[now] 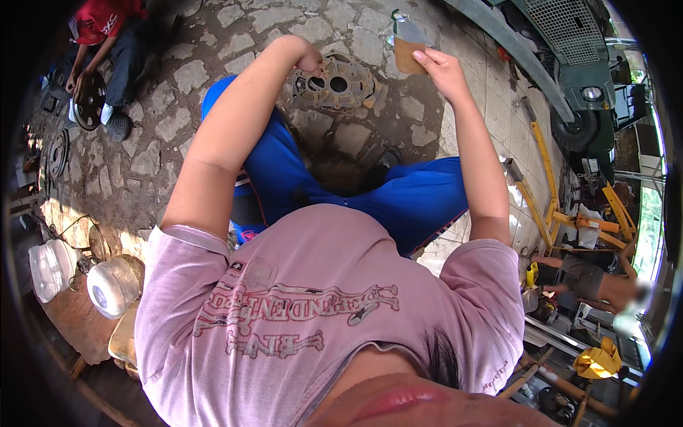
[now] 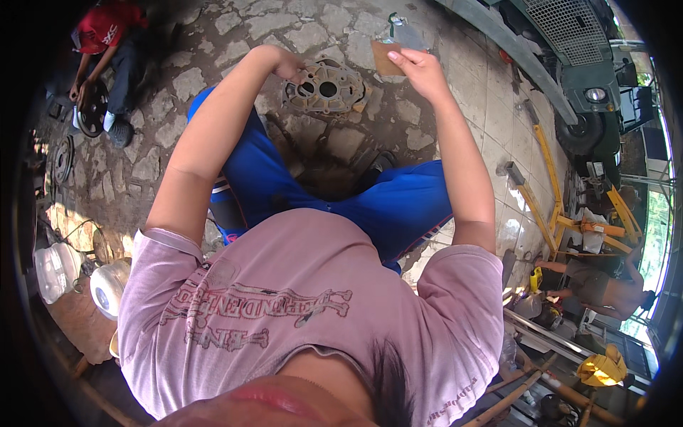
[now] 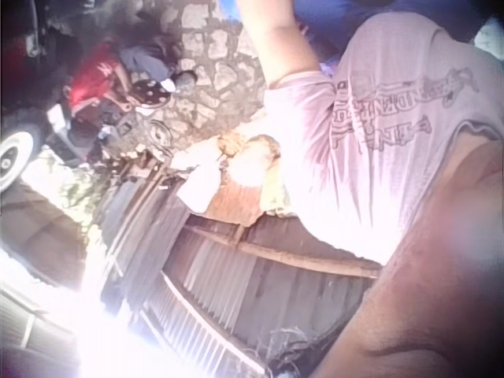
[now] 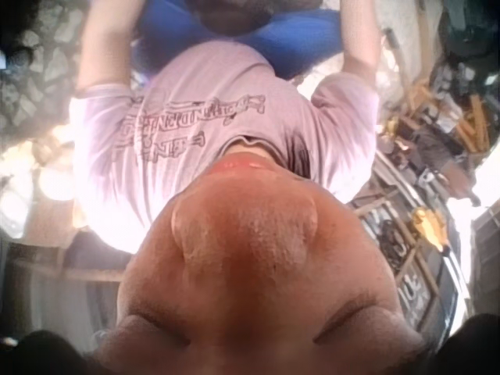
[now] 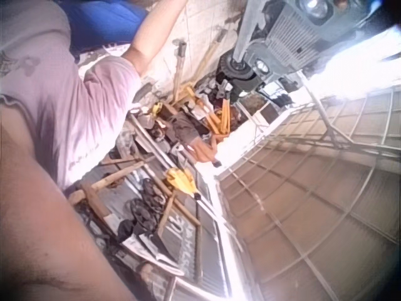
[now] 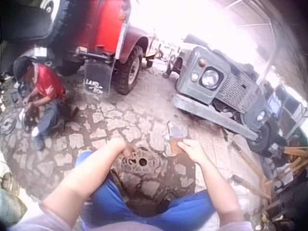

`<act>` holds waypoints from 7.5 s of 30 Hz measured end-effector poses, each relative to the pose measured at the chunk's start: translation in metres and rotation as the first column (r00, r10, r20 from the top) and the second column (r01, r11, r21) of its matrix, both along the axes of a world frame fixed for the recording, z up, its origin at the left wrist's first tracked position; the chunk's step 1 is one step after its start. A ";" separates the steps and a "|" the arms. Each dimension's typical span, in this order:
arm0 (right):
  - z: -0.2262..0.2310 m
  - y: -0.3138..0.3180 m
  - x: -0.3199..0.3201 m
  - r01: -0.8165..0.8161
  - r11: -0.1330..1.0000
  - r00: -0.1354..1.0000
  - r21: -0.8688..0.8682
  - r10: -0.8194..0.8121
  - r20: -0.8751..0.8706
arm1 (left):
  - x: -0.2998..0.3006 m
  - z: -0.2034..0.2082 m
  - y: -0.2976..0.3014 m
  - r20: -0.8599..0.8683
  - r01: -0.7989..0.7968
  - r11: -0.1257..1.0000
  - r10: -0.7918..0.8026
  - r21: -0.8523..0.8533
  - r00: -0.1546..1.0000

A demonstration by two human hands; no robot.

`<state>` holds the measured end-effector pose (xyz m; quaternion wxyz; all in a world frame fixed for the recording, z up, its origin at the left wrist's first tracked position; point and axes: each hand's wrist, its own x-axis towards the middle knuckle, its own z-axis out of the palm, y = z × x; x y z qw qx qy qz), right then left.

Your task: The person sits on the ground and scrubs a metal engine cylinder head with a small abrasive pad. They repeatedly rub the surface and edges of the part, occasionally lifting and repositioning it to access different areas.

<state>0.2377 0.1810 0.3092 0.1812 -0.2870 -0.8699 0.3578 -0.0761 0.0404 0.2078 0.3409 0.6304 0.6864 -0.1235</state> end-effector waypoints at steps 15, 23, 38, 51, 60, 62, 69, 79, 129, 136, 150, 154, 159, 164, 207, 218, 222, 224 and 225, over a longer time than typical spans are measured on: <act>-0.076 0.030 0.024 -0.087 0.995 0.992 0.055 0.081 0.096 | 0.011 -0.029 -0.005 -0.045 0.019 0.998 -0.022 -0.065 0.999; -0.075 0.029 0.032 -0.029 0.999 0.947 0.043 0.014 0.321 | 0.050 -0.006 0.004 -0.079 0.046 0.999 -0.048 -0.025 0.996; -0.139 0.084 -0.040 0.072 0.995 0.970 -0.069 -0.054 0.237 | 0.020 -0.054 -0.014 -0.050 -0.034 0.999 0.032 -0.029 0.998; -0.215 0.111 -0.060 0.153 0.988 0.875 -0.036 -0.118 0.470 | 0.025 -0.122 0.041 -0.020 -0.133 0.976 0.131 -0.173 0.991; -0.276 0.096 -0.049 0.030 0.999 0.942 0.045 -0.043 0.334 | 0.029 -0.152 0.048 0.009 -0.147 0.985 0.149 -0.089 0.989; -0.292 0.091 -0.047 -0.004 0.993 0.965 0.118 -0.028 0.262 | 0.029 -0.154 0.052 0.022 -0.147 0.982 0.151 -0.115 0.988; -0.305 0.085 -0.055 -0.025 0.980 0.951 0.199 -0.037 0.306 | 0.043 -0.150 0.047 0.019 -0.154 0.975 0.159 -0.159 0.987; -0.319 0.097 -0.061 -0.005 0.978 0.903 0.208 -0.085 0.421 | 0.041 -0.148 0.050 0.012 -0.117 0.978 0.121 -0.174 0.993; -0.314 0.091 -0.066 -0.091 0.953 0.886 0.289 -0.055 0.460 | 0.044 -0.146 0.035 0.010 -0.098 0.980 0.101 -0.174 0.995; -0.282 0.087 -0.081 -0.067 0.995 0.793 0.068 0.012 0.609 | 0.049 -0.141 0.036 -0.004 -0.083 0.977 0.084 -0.196 0.996; -0.295 0.078 -0.079 -0.112 0.969 0.819 0.220 -0.036 0.573 | 0.059 -0.153 0.027 -0.042 -0.063 0.980 0.056 -0.190 0.998; -0.247 0.082 -0.102 -0.085 0.995 0.660 -0.048 0.092 0.745 | 0.056 -0.152 0.023 -0.050 -0.069 0.980 0.061 -0.185 0.997; -0.279 0.079 -0.092 -0.172 0.977 0.718 0.128 0.036 0.695 | 0.059 -0.146 0.025 -0.032 -0.097 0.973 0.093 -0.210 0.995; -0.277 0.081 -0.096 -0.162 0.985 0.709 0.063 0.072 0.702 | 0.058 -0.145 0.027 -0.002 -0.115 0.966 0.118 -0.231 0.993; -0.286 0.083 -0.073 -0.109 0.972 0.848 0.210 -0.020 0.530 | 0.057 -0.141 0.040 0.065 -0.124 0.948 0.149 -0.292 0.987; -0.143 0.062 -0.030 -0.091 0.974 0.906 0.206 -0.005 0.424 | 0.055 -0.148 0.044 0.062 -0.144 0.941 0.170 -0.307 0.983; -0.175 0.059 -0.029 -0.108 0.978 0.836 0.177 -0.007 0.549 | 0.054 -0.153 0.040 0.067 -0.128 0.938 0.157 -0.322 0.985; -0.201 0.065 -0.035 -0.119 0.959 0.884 0.257 -0.016 0.467 | 0.057 -0.150 0.041 0.041 -0.134 0.937 0.156 -0.322 0.987; -0.215 0.065 -0.036 -0.130 0.963 0.901 0.237 0.016 0.433 | 0.058 -0.151 0.040 0.034 -0.135 0.939 0.154 -0.317 0.988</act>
